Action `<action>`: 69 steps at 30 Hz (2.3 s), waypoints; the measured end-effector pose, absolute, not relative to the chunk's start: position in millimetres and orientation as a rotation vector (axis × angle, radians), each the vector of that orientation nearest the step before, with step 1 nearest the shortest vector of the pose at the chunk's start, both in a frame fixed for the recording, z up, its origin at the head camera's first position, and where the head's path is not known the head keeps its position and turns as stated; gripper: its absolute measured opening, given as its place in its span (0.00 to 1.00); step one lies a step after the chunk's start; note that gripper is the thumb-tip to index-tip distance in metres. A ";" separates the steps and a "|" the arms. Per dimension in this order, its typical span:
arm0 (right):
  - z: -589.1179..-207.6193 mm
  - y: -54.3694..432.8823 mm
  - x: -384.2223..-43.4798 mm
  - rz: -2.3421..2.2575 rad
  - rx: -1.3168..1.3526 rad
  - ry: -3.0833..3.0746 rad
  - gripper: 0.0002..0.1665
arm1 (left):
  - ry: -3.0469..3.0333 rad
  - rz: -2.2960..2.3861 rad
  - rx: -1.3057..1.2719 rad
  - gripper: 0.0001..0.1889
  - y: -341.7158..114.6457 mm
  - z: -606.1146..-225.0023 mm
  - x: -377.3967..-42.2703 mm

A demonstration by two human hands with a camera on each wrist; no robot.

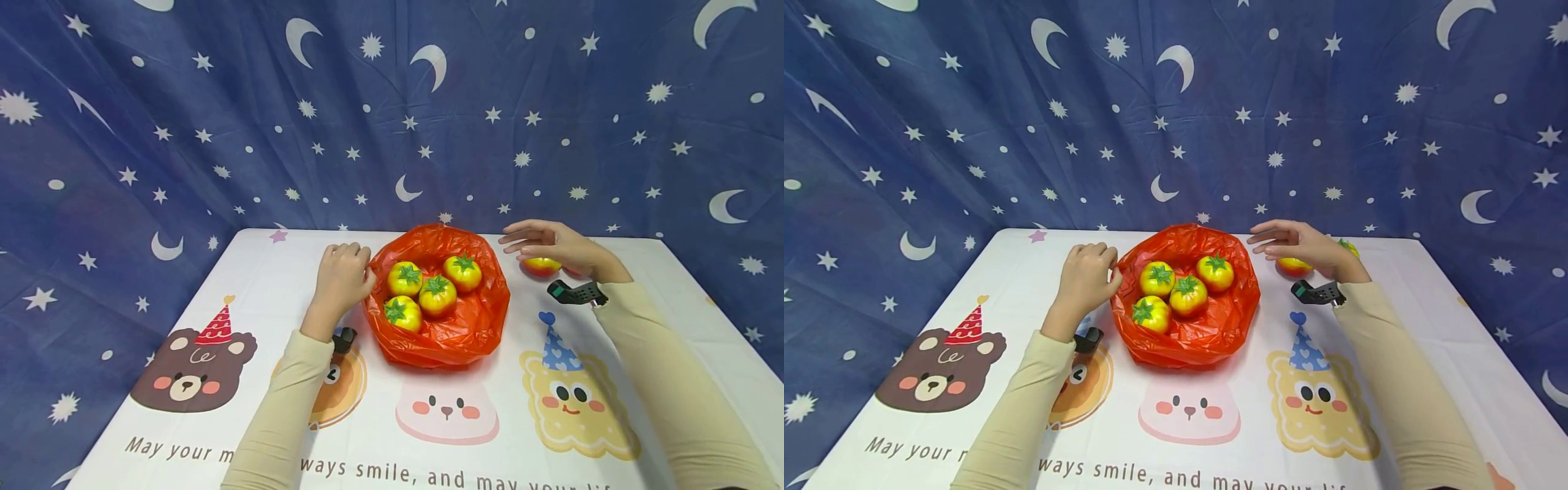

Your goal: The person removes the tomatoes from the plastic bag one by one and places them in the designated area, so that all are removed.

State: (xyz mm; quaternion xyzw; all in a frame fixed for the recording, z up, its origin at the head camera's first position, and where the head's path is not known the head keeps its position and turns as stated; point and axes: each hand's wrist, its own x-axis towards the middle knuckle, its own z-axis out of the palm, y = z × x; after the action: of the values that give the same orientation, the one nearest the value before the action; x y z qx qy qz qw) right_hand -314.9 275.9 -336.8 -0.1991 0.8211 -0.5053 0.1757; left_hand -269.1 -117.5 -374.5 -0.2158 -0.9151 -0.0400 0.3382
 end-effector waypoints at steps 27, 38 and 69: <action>-368.7 231.9 -334.8 -1.643 -0.657 2.217 0.29 | -2.444 -0.051 -0.544 0.09 -107.8 -373.4 -264.2; -382.4 219.7 -330.6 -1.724 -0.539 2.258 0.32 | -2.443 -0.063 -0.549 0.09 -108.7 -373.8 -264.0; -409.4 212.5 -322.0 -1.762 -0.560 2.331 0.36 | -2.454 -0.081 -0.547 0.09 -107.6 -372.2 -266.0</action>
State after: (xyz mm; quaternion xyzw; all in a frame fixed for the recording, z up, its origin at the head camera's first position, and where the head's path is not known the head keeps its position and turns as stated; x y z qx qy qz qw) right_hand -322.0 212.5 -409.4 -0.1875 0.7808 -0.5902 0.0832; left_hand -266.0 -107.6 -372.2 -0.2070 -0.9282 -0.0305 0.3078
